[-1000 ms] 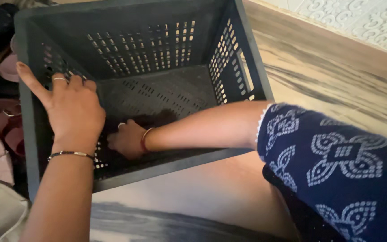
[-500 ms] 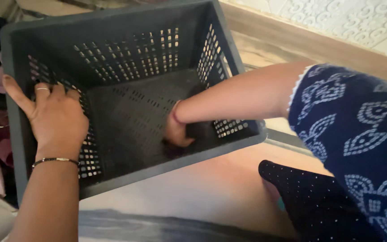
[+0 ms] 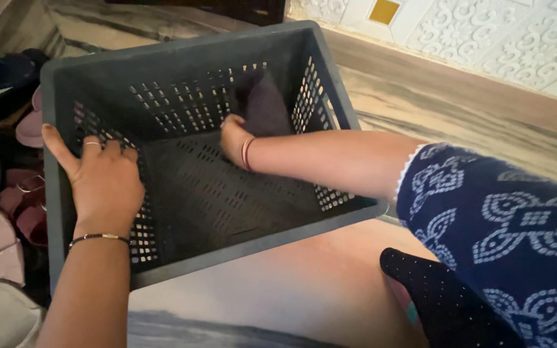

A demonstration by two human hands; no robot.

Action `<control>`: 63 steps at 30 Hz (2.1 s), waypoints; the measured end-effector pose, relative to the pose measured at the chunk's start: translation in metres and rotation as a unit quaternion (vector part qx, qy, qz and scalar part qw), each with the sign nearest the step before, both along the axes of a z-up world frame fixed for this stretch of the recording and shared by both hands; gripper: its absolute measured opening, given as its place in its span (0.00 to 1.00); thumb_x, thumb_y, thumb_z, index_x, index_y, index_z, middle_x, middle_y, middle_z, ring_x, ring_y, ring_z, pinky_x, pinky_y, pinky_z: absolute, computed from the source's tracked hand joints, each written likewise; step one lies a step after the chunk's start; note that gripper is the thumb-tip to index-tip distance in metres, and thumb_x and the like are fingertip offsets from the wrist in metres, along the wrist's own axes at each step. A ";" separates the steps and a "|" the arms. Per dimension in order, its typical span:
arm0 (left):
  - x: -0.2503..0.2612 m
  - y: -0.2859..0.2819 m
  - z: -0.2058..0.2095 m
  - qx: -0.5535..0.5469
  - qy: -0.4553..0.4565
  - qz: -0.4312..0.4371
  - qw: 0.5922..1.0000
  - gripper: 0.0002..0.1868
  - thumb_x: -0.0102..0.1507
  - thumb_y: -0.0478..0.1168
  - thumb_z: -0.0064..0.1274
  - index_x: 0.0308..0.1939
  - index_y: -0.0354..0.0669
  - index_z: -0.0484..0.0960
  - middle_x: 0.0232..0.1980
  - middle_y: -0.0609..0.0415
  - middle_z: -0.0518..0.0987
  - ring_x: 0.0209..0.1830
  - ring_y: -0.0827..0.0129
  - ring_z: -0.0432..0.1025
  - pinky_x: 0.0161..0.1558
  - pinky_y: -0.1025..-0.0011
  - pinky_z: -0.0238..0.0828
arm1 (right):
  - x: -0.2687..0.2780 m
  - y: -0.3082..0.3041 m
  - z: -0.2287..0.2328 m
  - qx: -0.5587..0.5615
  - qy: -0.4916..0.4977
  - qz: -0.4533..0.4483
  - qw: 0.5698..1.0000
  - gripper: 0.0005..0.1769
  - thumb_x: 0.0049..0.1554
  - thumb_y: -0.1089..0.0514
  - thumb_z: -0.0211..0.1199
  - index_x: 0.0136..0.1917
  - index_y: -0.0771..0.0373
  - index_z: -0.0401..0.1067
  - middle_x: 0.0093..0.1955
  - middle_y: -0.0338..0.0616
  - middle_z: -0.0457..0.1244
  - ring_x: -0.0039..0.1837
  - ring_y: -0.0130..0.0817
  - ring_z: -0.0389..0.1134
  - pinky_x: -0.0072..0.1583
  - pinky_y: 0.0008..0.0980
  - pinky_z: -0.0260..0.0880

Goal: The person wipes the soles and uppers of several shoes with a dark cloth and places them into a gray plastic crate. The person handles multiple pairs of shoes one at a time, including pink flats and dark loafers, and arranges them inside the crate.

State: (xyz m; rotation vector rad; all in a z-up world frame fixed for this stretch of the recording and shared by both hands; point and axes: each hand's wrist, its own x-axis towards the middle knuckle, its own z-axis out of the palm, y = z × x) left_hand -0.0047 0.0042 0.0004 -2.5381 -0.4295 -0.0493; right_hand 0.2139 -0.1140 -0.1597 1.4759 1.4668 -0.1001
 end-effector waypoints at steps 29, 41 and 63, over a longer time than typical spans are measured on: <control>0.010 -0.013 0.015 0.044 0.033 0.004 0.998 0.13 0.65 0.44 0.49 0.51 0.56 0.84 0.53 0.64 0.78 0.68 0.68 0.67 0.78 0.34 0.24 | -0.104 0.021 -0.025 0.102 0.728 -0.339 0.587 0.27 0.41 0.55 0.68 0.54 0.67 0.79 0.51 0.56 0.74 0.54 0.46 0.75 0.52 0.41 0.74; -0.002 -0.011 0.038 0.068 0.038 -0.032 0.996 0.13 0.68 0.43 0.46 0.52 0.56 0.84 0.60 0.64 0.80 0.74 0.73 0.65 0.80 0.50 0.41 | -0.051 -0.039 -0.009 -0.167 0.512 -0.178 0.824 0.17 0.40 0.56 0.70 0.43 0.66 0.82 0.43 0.50 0.72 0.48 0.38 0.72 0.51 0.42 0.71; -0.008 -0.004 0.054 -0.141 -0.172 -0.056 0.973 0.33 0.52 0.29 0.56 0.64 0.45 0.81 0.76 0.47 0.67 0.80 0.54 0.56 0.70 0.53 0.58 | -0.144 -0.038 0.044 0.164 0.613 -0.127 0.763 0.31 0.47 0.51 0.70 0.65 0.51 0.72 0.60 0.47 0.67 0.67 0.57 0.63 0.61 0.52 0.67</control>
